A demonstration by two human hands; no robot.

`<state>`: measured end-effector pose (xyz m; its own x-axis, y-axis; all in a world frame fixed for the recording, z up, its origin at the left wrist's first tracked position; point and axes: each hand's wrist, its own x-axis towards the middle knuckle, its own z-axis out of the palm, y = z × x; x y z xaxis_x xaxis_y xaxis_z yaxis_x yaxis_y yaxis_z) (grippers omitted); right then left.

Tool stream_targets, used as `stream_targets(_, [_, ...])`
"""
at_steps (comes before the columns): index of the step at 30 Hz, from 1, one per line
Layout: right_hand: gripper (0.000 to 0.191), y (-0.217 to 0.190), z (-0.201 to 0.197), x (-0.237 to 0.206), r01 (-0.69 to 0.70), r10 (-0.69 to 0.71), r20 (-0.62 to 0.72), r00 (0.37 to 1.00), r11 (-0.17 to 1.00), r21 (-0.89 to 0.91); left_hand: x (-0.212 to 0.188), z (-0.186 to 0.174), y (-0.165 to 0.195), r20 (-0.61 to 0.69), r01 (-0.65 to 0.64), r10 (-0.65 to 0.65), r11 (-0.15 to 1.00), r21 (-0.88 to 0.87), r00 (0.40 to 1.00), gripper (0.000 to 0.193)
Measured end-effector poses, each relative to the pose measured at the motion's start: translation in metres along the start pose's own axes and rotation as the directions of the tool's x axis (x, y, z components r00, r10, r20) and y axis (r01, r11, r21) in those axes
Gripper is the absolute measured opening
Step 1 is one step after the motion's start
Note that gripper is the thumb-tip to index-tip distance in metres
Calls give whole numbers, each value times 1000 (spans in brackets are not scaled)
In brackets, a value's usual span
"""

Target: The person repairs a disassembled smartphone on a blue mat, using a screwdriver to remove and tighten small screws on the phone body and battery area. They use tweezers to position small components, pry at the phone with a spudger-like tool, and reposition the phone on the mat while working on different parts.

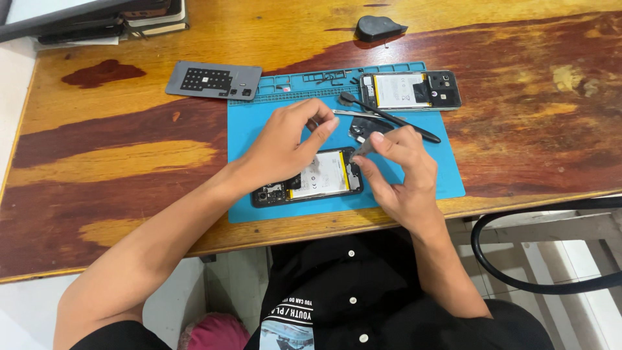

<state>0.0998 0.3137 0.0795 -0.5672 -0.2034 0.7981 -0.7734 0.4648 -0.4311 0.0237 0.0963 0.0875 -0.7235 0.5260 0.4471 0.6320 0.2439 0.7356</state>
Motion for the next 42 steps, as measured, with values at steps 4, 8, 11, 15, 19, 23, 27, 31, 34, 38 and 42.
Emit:
stream_targets(4, [58,-2,-1,0,5,-8,34,999,998,67,-1,6,2,-54,12,-15,999,-49,998,22])
stream_targets(8, [58,0,1,1,15,-16,20,1000,999,47,-1,5,4,-81,41,-50,993,-108,995,24])
stream_targets(11, [59,-2,0,-2,18,-21,49,999,998,56,-2,3,5,-56,111,-119,985,-132,991,25])
stream_targets(15, [61,-1,3,-4,16,-17,59,998,999,33,-2,6,7,-18,169,-174,971,-172,985,27])
stream_targets(19, [60,-1,3,-5,11,-14,50,999,998,63,-2,8,10,7,180,-182,965,-192,983,29])
stream_targets(23, [57,-1,3,-6,23,-26,43,999,998,67,-2,9,11,14,185,-186,962,-202,982,30])
stream_targets(27, [60,3,4,-9,41,-43,20,999,996,81,-2,8,9,23,198,-197,957,-212,980,30])
stream_targets(31, [68,8,3,-16,53,-49,-26,998,985,166,-1,7,4,41,180,-175,961,-209,984,30])
stream_targets(34, [72,8,4,-22,88,-72,-89,993,978,187,-4,10,0,56,182,-173,948,-262,983,29])
stream_targets(38, [70,6,4,-24,117,-88,-224,971,986,121,-6,13,-6,75,189,-174,926,-326,982,28])
stream_targets(42, [66,7,4,-22,104,-78,-269,960,991,84,-8,15,-8,114,216,-185,893,-395,976,29])
